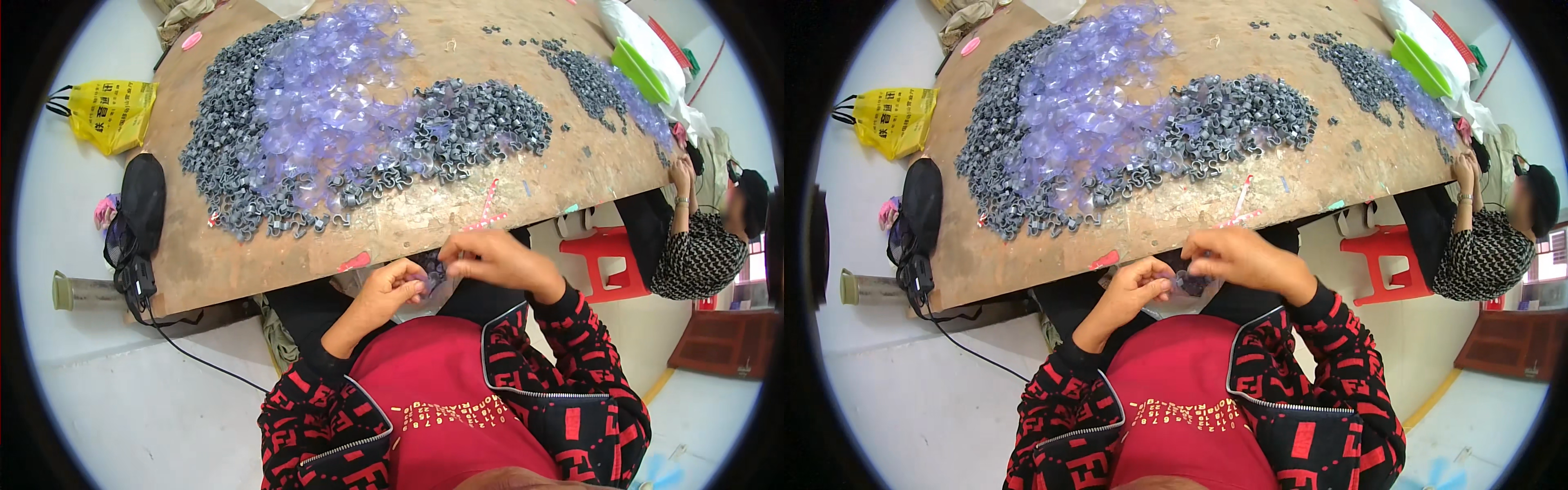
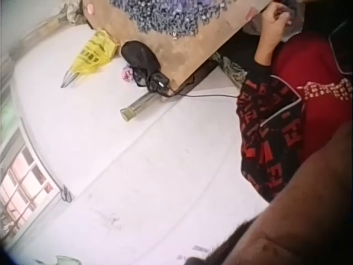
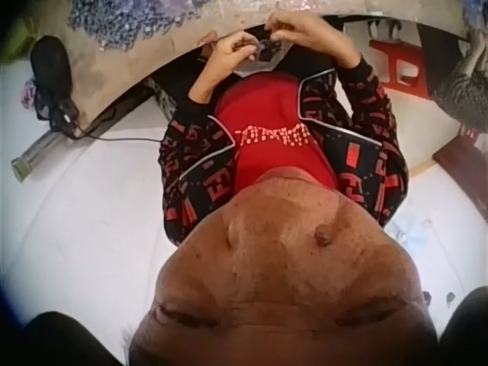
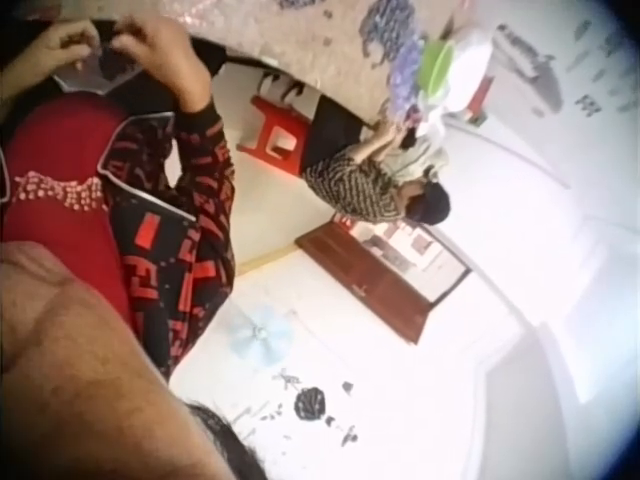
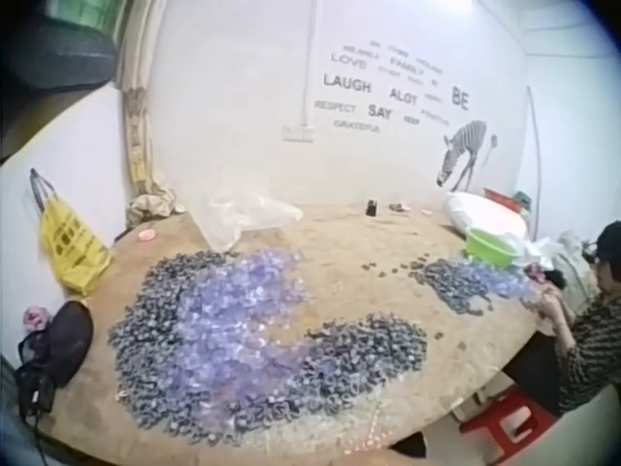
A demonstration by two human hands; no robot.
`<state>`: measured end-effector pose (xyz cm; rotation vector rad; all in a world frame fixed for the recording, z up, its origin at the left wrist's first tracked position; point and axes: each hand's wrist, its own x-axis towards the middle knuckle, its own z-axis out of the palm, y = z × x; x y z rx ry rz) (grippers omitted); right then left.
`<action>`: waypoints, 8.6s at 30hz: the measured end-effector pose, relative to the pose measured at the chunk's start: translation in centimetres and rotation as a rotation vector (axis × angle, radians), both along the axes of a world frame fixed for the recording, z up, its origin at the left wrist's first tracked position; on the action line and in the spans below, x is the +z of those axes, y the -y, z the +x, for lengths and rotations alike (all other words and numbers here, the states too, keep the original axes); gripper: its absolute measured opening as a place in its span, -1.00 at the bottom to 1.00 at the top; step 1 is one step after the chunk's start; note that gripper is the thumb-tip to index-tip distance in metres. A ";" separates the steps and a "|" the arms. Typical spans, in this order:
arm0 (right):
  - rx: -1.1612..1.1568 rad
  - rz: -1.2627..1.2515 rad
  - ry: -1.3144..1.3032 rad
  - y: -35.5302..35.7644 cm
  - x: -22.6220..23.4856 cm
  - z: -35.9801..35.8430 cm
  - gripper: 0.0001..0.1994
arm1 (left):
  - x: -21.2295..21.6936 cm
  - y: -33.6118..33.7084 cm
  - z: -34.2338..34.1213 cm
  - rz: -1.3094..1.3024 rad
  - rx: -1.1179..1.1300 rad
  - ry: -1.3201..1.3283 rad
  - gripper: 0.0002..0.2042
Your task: Assembling or sorting small purple plastic components at a workshop table.
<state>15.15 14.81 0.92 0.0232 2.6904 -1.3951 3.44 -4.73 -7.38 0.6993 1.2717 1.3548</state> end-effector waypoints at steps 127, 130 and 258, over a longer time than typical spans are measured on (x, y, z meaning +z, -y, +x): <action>-0.597 -0.846 -0.429 -0.3 -1.5 -4.2 -0.82 | 5.8 -7.1 -1.6 0.372 0.347 0.756 -0.78; -0.532 -0.776 -0.414 -0.2 -0.7 -4.0 -0.81 | 5.8 -7.0 -1.7 0.379 0.355 0.731 -0.78; -0.232 0.077 -0.676 2.5 1.8 -1.6 -0.81 | 9.9 -3.4 -2.8 0.320 0.076 -0.456 -0.86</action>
